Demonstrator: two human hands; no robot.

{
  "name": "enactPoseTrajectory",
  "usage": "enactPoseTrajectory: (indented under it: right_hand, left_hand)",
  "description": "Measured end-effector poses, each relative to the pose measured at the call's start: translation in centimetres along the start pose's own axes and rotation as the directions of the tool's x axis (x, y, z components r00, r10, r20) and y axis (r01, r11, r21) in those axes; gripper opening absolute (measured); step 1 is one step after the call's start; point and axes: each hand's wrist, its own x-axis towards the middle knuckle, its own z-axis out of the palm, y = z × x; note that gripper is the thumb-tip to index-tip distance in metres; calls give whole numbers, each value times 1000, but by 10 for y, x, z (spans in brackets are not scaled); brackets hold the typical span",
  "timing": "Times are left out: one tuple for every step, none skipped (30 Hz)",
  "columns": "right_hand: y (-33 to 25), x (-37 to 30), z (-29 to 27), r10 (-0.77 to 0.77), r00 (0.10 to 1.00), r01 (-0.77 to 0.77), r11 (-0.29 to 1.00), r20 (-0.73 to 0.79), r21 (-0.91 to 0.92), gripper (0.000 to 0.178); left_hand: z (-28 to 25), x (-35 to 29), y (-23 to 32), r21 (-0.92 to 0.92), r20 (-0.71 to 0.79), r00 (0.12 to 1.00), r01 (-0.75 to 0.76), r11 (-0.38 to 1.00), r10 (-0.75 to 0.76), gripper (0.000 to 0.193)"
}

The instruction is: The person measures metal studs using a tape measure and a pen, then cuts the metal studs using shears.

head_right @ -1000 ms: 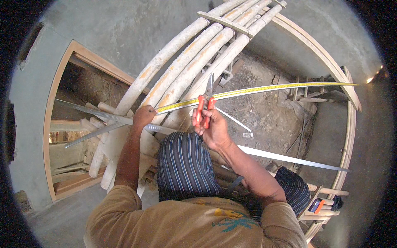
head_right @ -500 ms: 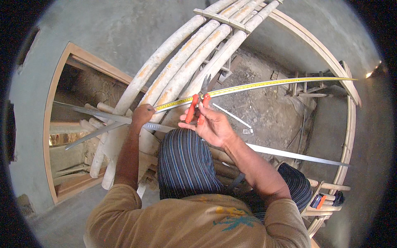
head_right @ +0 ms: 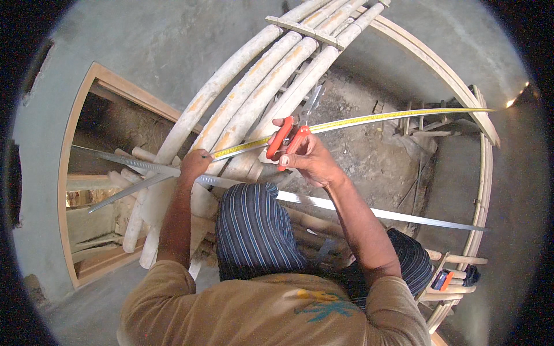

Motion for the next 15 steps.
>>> enactPoseTrajectory:
  right_hand:
    - [-2, 0, -4, -20, 1000, 19, 999, -8, -36, 89]
    - [-3, 1, -6, -39, 999, 38, 997, -15, -70, 87]
    - [-4, 1, -8, -76, 997, 74, 993, -15, -96, 83]
    - [-6, 1, -8, -70, 997, 68, 995, -27, -78, 82]
    - [-9, 0, -8, -64, 997, 61, 996, -44, -60, 82]
    - [-11, -1, -8, -57, 997, 55, 998, -61, -43, 81]
    - [-11, -2, -9, -53, 996, 50, 998, -67, -47, 79]
    - [-12, -1, -9, -49, 996, 46, 998, -69, -51, 77]
    - [-12, -1, -9, -46, 996, 42, 998, -71, -54, 74]
    - [-11, -2, -8, -51, 995, 43, 995, -83, -92, 72]
    - [-8, -2, -4, -54, 994, 42, 991, -94, -127, 70]
    - [-5, -3, -1, -58, 993, 41, 986, -104, -162, 68]
    - [-2, -2, 2, -37, 995, 20, 985, -94, -172, 64]
    - [4, -3, 3, -48, 995, 27, 970, -83, -240, 64]
    - [12, -3, 4, -58, 996, 34, 951, -70, -307, 64]
  left_hand:
    - [0, 0, -1, 1, -3, 1000, 3, 1000, -3, 36]
    - [1, 1, -1, -7, -6, 1000, 1, 1000, -1, 36]
    - [1, 1, -2, -15, -10, 1000, -1, 1000, 1, 36]
    - [1, 1, -3, -22, -13, 1000, -2, 1000, 2, 36]
    - [1, 0, -1, -25, -11, 1000, -2, 1000, 2, 36]
    - [0, 0, 1, -29, -9, 1000, -2, 1000, 2, 36]
    - [-1, -1, 3, -32, -7, 1000, -2, 999, 2, 35]
    - [-1, -2, 3, -28, -8, 1000, -10, 1000, 9, 35]
    - [-2, -2, 3, -24, -9, 1000, -17, 1000, 17, 35]
    - [-3, -2, 3, -21, -10, 1000, -25, 999, 25, 35]
    - [-1, -2, 0, -20, -20, 999, -30, 999, 30, 35]
    - [0, -1, -1, -19, -30, 999, -36, 999, 35, 34]
    - [1, -1, -3, -18, -40, 998, -41, 999, 40, 34]
    - [1, -1, -3, -20, -32, 999, -43, 999, 43, 34]
    - [1, 0, -2, -22, -25, 999, -46, 999, 45, 34]
